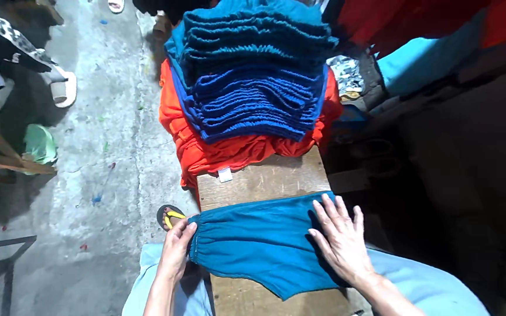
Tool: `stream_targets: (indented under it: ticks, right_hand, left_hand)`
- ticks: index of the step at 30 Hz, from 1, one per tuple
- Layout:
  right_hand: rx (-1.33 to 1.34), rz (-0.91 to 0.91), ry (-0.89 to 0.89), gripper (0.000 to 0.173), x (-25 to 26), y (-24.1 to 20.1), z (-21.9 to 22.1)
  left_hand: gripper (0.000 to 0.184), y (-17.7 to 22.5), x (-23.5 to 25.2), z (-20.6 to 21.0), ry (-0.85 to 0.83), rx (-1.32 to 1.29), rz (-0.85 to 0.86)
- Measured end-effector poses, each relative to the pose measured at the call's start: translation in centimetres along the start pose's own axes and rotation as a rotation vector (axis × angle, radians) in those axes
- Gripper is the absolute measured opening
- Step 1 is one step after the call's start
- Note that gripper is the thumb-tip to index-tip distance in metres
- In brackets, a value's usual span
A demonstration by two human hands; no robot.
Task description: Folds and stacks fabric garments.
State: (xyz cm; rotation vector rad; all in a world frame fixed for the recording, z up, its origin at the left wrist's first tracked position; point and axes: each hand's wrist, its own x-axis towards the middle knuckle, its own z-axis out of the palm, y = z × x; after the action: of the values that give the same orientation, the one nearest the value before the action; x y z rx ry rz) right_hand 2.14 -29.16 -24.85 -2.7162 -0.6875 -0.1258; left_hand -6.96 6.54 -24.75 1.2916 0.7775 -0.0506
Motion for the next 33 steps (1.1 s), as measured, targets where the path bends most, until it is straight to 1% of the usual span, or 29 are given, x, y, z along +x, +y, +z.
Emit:
stream_targets:
  ticks: [1,3,6,8,10,12,14,16,19,22,24,25,26,27,28,30,31,32,33]
  right_hand:
    - [-0.017,0.017,-0.016,0.066,0.0,0.0,0.2]
    - [-0.043,0.051,-0.064,0.064,-0.3,0.6,0.7]
    - [-0.006,0.059,-0.064,0.065,-0.3,1.3,0.9]
    - [0.022,0.073,-0.05,0.07,-0.1,1.5,0.9]
    - [0.022,0.081,-0.053,0.074,0.1,1.8,0.9]
    - [0.012,0.084,-0.077,0.076,0.1,1.9,0.8]
    - [0.015,0.084,-0.093,0.077,0.1,1.9,0.8]
    - [0.012,0.089,-0.101,0.077,0.1,1.9,0.8]
    - [0.006,0.095,-0.118,0.078,0.0,2.2,1.0]
    - [0.0,0.088,-0.117,0.076,0.0,2.3,1.2]
    - [0.042,0.103,-0.109,0.077,0.0,2.6,1.3]
    - [0.12,0.141,-0.113,0.077,0.0,2.6,1.0]
    - [0.245,0.22,-0.117,0.076,0.3,2.5,0.5]
    - [0.408,0.344,-0.111,0.072,0.7,2.2,-0.2]
    - [0.618,0.514,-0.092,0.067,1.2,2.2,-1.0]
    - [1.022,0.961,-0.042,0.054,2.7,2.6,-2.1]
    - [1.152,1.152,-0.058,0.055,3.4,3.3,-2.4]
    - [1.231,1.248,-0.126,0.06,3.9,4.1,-2.5]
    - [1.266,1.273,-0.213,0.06,4.2,4.9,-2.4]
  left_hand:
    - [0.022,0.1,-0.1,0.1,0.005,0.026,-0.003]
    - [0.015,0.3,-0.1,0.4,0.055,0.051,0.06]
    - [0.021,0.2,-0.4,0.5,0.117,0.128,0.233]
    - [0.025,0.1,-0.8,0.6,0.14,0.188,0.327]
    - [0.027,0.1,-1.3,0.8,0.161,0.235,0.387]
    - [0.028,0.0,-1.6,0.9,0.168,0.252,0.41]
    - [0.027,0.0,-1.6,0.9,0.161,0.244,0.403]
    - [0.023,0.2,-1.3,0.9,0.14,0.209,0.352]
    - [0.017,0.3,-0.6,0.7,0.094,0.048,0.196]
    - [0.019,0.1,0.3,0.4,0.076,-0.105,0.059]
    - [0.021,-0.2,0.6,0.5,0.069,-0.157,0.006]
    - [0.021,-0.2,0.7,0.6,0.071,-0.164,-0.005]
    - [0.022,-0.2,0.7,0.6,0.075,-0.157,-0.01]
    - [0.022,-0.1,0.7,0.6,0.081,-0.15,-0.012]
    - [0.022,0.0,0.7,0.6,0.086,-0.14,-0.013]
    - [0.022,0.0,0.6,0.6,0.081,-0.12,-0.031]
    - [0.022,0.1,0.5,0.5,0.074,-0.113,-0.037]
    - [0.022,0.2,0.5,0.4,0.067,-0.113,-0.039]
    - [0.023,0.2,0.5,0.1,0.055,-0.116,-0.041]
